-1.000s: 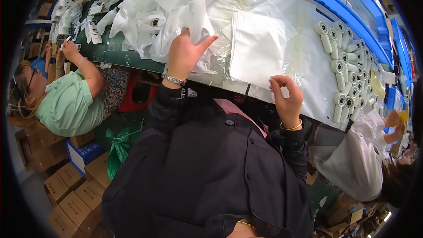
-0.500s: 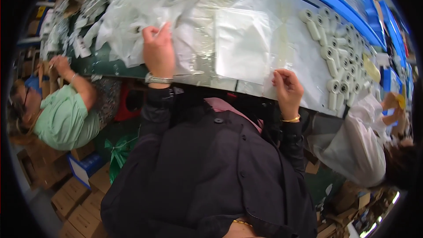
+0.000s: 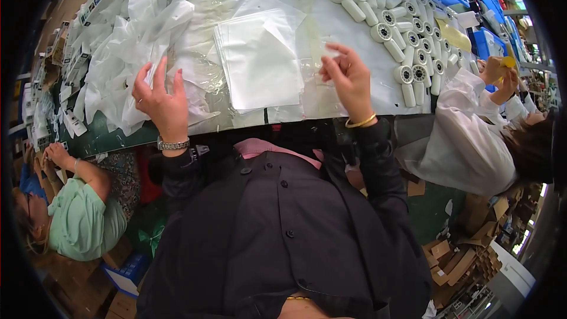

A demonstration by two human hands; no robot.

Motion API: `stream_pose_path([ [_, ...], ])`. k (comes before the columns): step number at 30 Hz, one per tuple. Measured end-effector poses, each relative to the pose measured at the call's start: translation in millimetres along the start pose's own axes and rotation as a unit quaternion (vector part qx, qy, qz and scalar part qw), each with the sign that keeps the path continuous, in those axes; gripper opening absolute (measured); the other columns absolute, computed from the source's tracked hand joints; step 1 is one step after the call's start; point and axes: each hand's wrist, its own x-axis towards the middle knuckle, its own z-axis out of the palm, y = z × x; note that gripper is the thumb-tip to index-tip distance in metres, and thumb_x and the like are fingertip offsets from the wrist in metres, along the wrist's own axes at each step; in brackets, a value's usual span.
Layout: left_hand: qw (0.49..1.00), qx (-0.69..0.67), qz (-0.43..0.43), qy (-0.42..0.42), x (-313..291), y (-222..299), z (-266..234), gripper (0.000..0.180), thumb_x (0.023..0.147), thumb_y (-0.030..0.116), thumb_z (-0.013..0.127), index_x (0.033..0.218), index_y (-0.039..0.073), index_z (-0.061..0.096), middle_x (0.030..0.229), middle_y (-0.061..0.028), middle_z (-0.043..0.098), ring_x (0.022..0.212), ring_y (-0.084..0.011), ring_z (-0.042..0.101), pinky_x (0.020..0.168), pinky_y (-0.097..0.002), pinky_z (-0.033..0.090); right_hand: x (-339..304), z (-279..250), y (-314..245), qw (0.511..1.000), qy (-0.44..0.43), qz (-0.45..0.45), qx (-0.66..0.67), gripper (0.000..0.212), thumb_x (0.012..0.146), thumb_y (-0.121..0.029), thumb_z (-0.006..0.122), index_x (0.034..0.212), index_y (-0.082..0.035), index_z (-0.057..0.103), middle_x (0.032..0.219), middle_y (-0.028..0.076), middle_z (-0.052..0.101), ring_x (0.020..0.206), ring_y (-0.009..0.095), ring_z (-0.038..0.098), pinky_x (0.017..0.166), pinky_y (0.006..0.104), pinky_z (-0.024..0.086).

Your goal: The person wraps white plastic components in white paper sheets and places them on the table. They then pick up white boxes, place the wrapped components inside, and set the boxes aside.

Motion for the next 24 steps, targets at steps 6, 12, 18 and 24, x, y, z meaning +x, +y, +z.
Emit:
stream_pose_path([
  [6,0.986,-0.147,0.044,-0.063,-9,23,-2,0.030,0.091,0.018,0.080,0.121,0.017,0.078,0.133,-0.0048,0.064,0.128,-0.0295,0.056,0.108,-0.0450,0.041,85,-19,-16,0.990,0.042,0.089,0.105,0.080,0.102,-0.023,0.074,0.160,0.005,0.027,0.097,0.012,0.075,0.074,0.012,0.068,0.071,0.0249,0.058],
  [12,0.966,-0.212,0.076,-0.126,-17,37,-5,0.023,0.091,0.015,0.079,0.114,0.013,0.078,0.129,-0.0031,0.067,0.123,-0.0273,0.060,0.107,-0.0424,0.040,135,-28,-8,0.986,0.053,0.154,0.032,0.094,0.096,-0.037,0.080,0.160,0.005,0.025,0.099,0.012,0.075,0.078,0.013,0.069,0.072,0.0268,0.059],
  [18,0.955,-0.238,0.095,-0.149,-16,42,-2,0.020,0.092,0.013,0.078,0.112,0.011,0.077,0.125,-0.0043,0.069,0.121,-0.0272,0.061,0.105,-0.0406,0.041,135,-17,-15,0.953,0.055,0.146,-0.261,0.071,0.094,-0.049,0.076,0.142,0.000,0.059,0.097,0.013,0.076,0.079,0.021,0.074,0.071,0.0333,0.060],
  [24,0.939,-0.281,0.123,-0.155,-17,54,1,0.020,0.092,0.009,0.077,0.111,0.008,0.077,0.118,-0.0060,0.071,0.120,-0.0288,0.063,0.101,-0.0407,0.045,84,1,2,0.796,0.082,-0.090,-0.592,0.056,0.091,-0.051,0.078,0.129,-0.011,0.069,0.096,0.013,0.074,0.079,0.027,0.073,0.072,0.0365,0.057],
])
